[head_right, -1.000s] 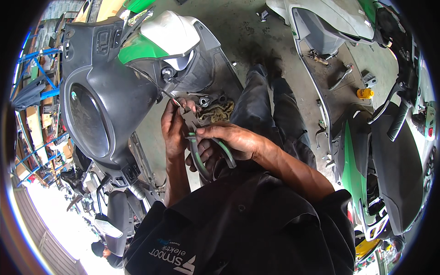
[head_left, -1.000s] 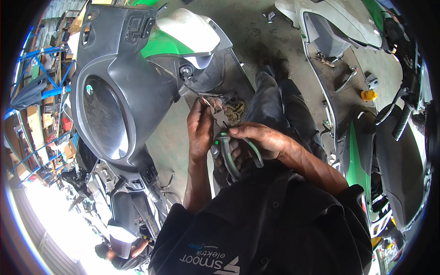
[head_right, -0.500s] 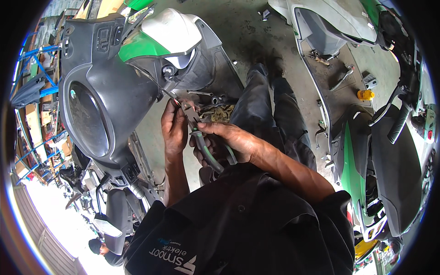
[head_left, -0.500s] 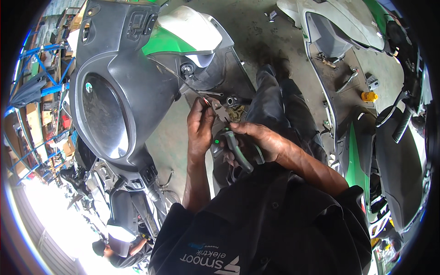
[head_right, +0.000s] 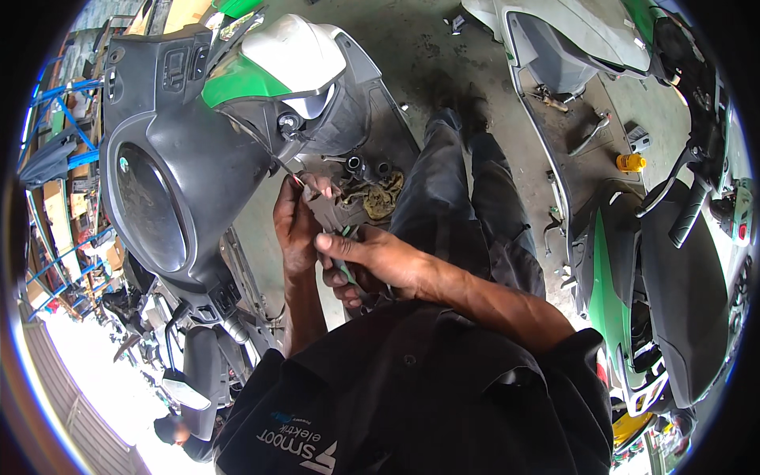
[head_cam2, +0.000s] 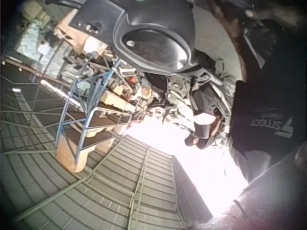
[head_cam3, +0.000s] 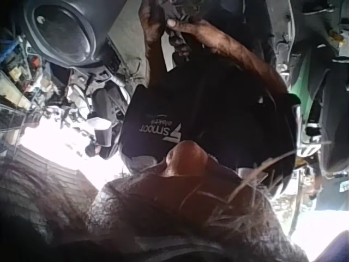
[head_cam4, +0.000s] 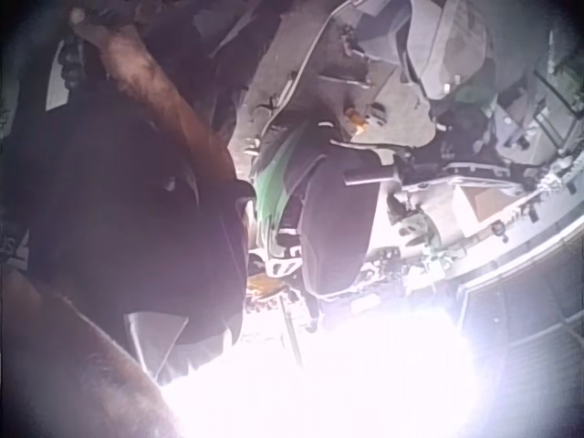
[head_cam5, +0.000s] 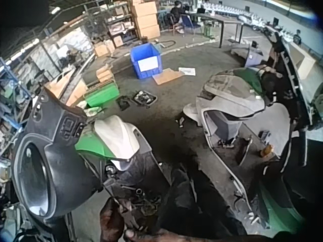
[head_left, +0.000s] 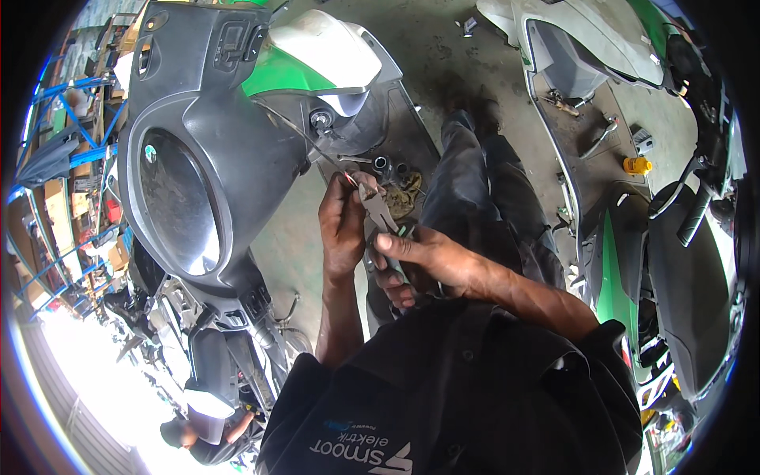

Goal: The person works on the internal wiring and electronic components of a scooter, using pliers to manipulate wires and connectors before fitting a plastic component back into place.

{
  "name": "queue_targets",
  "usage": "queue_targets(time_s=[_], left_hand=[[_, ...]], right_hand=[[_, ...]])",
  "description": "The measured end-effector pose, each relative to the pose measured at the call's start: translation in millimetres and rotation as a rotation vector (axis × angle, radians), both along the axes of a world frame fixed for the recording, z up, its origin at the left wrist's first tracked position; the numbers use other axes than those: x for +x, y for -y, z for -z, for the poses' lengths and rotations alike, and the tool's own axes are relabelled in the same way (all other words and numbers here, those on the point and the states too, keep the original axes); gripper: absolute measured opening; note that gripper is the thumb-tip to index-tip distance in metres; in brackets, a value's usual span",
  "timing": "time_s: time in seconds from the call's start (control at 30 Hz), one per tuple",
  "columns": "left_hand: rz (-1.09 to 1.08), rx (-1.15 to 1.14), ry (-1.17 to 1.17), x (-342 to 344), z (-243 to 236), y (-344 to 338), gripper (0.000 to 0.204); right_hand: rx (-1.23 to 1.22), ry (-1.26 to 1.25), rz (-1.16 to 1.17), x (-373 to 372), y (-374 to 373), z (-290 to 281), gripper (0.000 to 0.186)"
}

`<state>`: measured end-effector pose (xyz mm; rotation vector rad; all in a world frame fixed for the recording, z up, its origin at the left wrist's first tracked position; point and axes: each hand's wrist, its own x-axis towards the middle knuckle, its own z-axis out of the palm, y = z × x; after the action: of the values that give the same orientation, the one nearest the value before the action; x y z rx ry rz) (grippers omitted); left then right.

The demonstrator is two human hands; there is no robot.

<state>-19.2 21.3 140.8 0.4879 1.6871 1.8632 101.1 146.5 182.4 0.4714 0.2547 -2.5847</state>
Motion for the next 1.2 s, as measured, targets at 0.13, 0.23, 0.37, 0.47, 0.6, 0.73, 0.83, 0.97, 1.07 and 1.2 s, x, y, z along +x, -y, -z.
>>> queue_targets(time_s=[0.13, 0.23, 0.37, 0.47, 0.6, 0.73, 0.83, 0.97, 1.07, 1.2], left_hand=[[0.054, -0.105, -0.158, -4.9, -11.0, 0.7, 0.015], [0.028, -0.057, -0.154, -1.1, -1.5, 0.3, 0.013], [-0.033, -0.073, -0.160, 3.6, 0.6, 0.5, 0.011], [-0.074, -0.109, -0.137, 4.1, 1.8, 0.2, 0.008], [-0.129, -0.109, -0.104, 7.5, 10.4, 0.1, 0.008], [-0.180, -0.099, -0.048, 10.2, 16.0, 1.3, 0.010], [-0.225, -0.149, -0.043, 5.8, 29.8, 9.4, 0.011], [-0.290, -0.187, -0.041, -0.7, 44.1, 14.2, 0.013], [-0.322, -0.242, -0.078, -3.2, 49.7, 21.3, 0.012], [-0.362, -0.287, -0.149, -4.2, 41.5, 22.3, 0.010]], right_hand=[[0.127, 0.046, 0.213, -0.7, -0.3, -12.6, 0.043], [0.109, 0.033, 0.411, -4.5, -17.8, 22.4, 0.041], [0.307, 0.130, 0.373, 5.0, -38.3, 28.0, 0.039], [0.632, 0.123, 0.136, 16.8, -34.3, 46.2, 0.042], [0.791, 0.125, 0.142, 14.7, -17.8, 62.8, 0.052], [0.552, 0.266, 0.124, 17.3, -25.2, 85.0, 0.049], [0.741, 0.272, -0.074, 14.2, -34.8, 106.2, 0.053], [1.093, 0.263, -0.385, 8.5, -20.0, 129.4, 0.061], [1.098, 0.190, -0.698, -13.7, -14.7, 144.3, 0.054], [1.511, -0.092, -0.979, -47.6, 1.5, 170.7, 0.053]])
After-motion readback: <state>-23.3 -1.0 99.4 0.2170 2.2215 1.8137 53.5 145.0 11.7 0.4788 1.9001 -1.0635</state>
